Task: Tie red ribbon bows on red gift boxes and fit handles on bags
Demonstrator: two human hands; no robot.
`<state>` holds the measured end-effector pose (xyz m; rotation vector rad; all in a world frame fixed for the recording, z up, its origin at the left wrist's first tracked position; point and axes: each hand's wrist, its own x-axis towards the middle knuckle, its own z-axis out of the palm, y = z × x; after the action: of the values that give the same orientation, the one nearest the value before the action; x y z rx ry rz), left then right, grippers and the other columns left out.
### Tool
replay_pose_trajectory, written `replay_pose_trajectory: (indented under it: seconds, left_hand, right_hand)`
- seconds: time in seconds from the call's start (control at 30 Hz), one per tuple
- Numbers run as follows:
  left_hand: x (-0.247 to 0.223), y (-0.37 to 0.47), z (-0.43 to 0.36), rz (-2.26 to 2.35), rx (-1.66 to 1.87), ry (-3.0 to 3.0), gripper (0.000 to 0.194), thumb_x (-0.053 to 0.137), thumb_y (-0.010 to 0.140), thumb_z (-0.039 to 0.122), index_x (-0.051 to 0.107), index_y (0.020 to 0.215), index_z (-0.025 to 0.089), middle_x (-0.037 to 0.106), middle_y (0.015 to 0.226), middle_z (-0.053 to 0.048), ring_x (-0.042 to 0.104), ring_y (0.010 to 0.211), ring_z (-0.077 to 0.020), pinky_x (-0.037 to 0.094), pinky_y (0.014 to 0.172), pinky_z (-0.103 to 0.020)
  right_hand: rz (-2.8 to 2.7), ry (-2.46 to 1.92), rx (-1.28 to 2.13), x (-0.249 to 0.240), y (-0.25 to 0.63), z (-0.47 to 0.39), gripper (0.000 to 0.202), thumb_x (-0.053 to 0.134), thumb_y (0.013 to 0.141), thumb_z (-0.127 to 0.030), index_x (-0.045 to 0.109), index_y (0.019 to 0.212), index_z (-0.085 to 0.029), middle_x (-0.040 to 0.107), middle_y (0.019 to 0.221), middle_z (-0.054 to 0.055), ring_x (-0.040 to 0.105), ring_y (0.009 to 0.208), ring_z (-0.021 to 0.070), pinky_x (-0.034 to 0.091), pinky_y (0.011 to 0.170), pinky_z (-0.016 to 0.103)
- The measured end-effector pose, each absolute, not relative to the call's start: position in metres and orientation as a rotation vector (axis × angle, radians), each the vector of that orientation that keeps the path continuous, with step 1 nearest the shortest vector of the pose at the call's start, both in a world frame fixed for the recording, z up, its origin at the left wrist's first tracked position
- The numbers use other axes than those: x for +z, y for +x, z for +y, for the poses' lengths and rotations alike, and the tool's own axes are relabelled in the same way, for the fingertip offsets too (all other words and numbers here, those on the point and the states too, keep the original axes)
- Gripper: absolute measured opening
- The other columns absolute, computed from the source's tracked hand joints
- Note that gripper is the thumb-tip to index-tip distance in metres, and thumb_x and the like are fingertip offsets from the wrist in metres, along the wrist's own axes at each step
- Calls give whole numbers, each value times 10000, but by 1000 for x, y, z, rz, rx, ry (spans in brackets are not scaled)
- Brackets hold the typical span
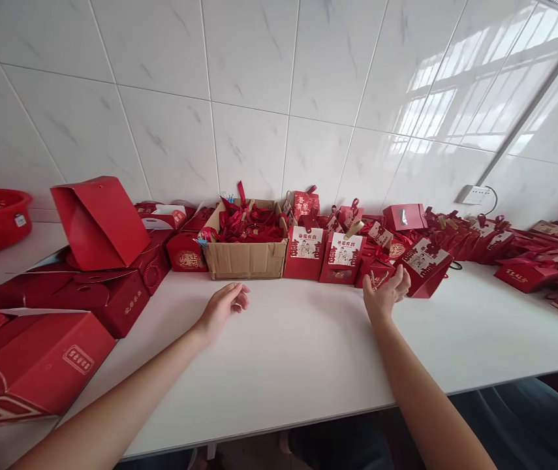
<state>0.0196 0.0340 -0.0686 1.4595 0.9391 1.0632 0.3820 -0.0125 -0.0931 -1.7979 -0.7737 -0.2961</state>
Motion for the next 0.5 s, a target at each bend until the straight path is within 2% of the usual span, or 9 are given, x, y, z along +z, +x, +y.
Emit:
replay_pose_trajectory:
  seconds: [0.07,0.13,0.23,0.3,0.43,0.5]
  left_hand:
    - [-73,20,33,1019,1147,1555,226,546,783,422,576,795,198,607,787,-45,571,799,-210,412,658,-298]
    - [-78,22,32,1089,1226,1660,143,596,744,332,575,818,211,612,873,-54,560,892,-228,413,696,-304]
    - [-85,25,33,1147,1313,1812,174,594,743,265,566,909,217,610,963,-78,555,954,-245,430,751,-332]
    - [-83,23,34,1162,1381,1912,183,577,756,235,562,938,216,603,987,-90,550,977,-251,435,808,-361]
    - [-45,0,40,1178,1569,2101,67,581,743,190,594,800,223,582,942,-77,516,1020,-267,350,985,-440]
    - [-12,-23,47,1274,1760,2115,88,608,734,187,576,813,208,531,1075,-106,438,1132,-303,233,1064,-503]
  right_hand:
    - [-1002,-1732,-432,-92,360,-14,836,564,733,-436,222,1436,-141,198,1498,189,172,1398,359,162,1108,571]
    - [-1334,-1616,-548,-94,332,-14,701,550,772,-379,320,1395,-152,271,1465,196,229,1382,354,190,1096,558]
    - [-1859,-1389,-534,-102,281,-5,496,550,786,-281,499,1279,-267,432,1396,118,374,1308,338,248,1064,516]
    - [-2096,-1196,-537,-105,243,7,478,543,783,-230,537,1251,-327,481,1385,69,419,1280,308,265,1048,484]
    - [-2124,-987,-652,-101,181,40,534,527,773,-197,506,1304,-244,446,1425,131,407,1285,308,293,1004,479]
    - [-2102,-949,-681,-99,166,52,511,521,762,-176,524,1272,-202,418,1435,169,395,1285,318,311,980,479]
